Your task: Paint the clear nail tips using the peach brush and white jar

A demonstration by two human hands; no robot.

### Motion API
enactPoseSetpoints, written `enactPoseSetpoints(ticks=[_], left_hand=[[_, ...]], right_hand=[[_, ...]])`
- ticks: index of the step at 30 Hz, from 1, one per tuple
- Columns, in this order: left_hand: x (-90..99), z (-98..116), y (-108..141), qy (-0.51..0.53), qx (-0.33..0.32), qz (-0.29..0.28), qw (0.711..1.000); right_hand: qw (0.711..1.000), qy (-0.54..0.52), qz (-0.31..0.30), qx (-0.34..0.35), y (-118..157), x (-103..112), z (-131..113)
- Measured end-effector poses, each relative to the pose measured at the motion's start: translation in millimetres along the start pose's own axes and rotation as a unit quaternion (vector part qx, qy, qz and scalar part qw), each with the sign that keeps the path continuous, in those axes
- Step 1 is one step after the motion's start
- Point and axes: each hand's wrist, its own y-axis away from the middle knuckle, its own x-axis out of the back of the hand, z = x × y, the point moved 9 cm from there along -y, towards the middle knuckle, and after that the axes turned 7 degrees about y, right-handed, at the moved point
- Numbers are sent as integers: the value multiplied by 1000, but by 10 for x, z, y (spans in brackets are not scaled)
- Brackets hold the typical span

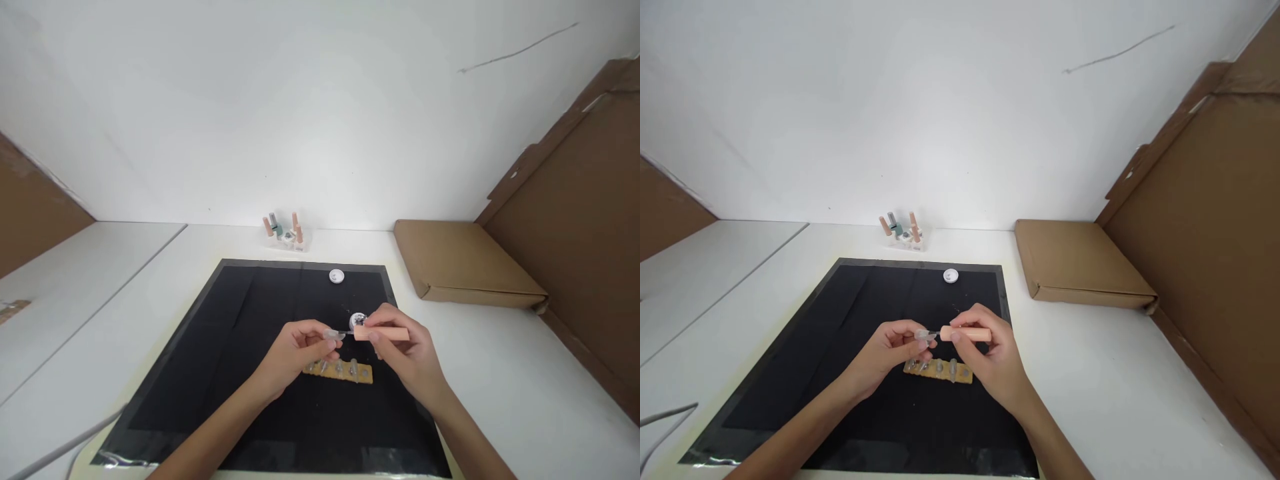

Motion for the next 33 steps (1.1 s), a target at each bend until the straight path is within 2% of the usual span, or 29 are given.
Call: enactPoseSetpoints(ticks=[8,16,23,30,33], left_hand=[[-42,46,-6,-30,-20,-8,999],[-71,103,8,-52,-47,-17,997],[-93,129,14,-57,-57,-28,996],[-90,121,5,-62,-65,-34,995],[-82,140,8,-66,-74,-33,995]], right_hand=[[999,2,-27,43,-3,-46,-63],[998,9,-5,61,1,44,-94],[993,10,-47,107,-16,-32,-196],[991,43,-3,123,-11,66,-208],[990,35,-17,134,3,56,-244]])
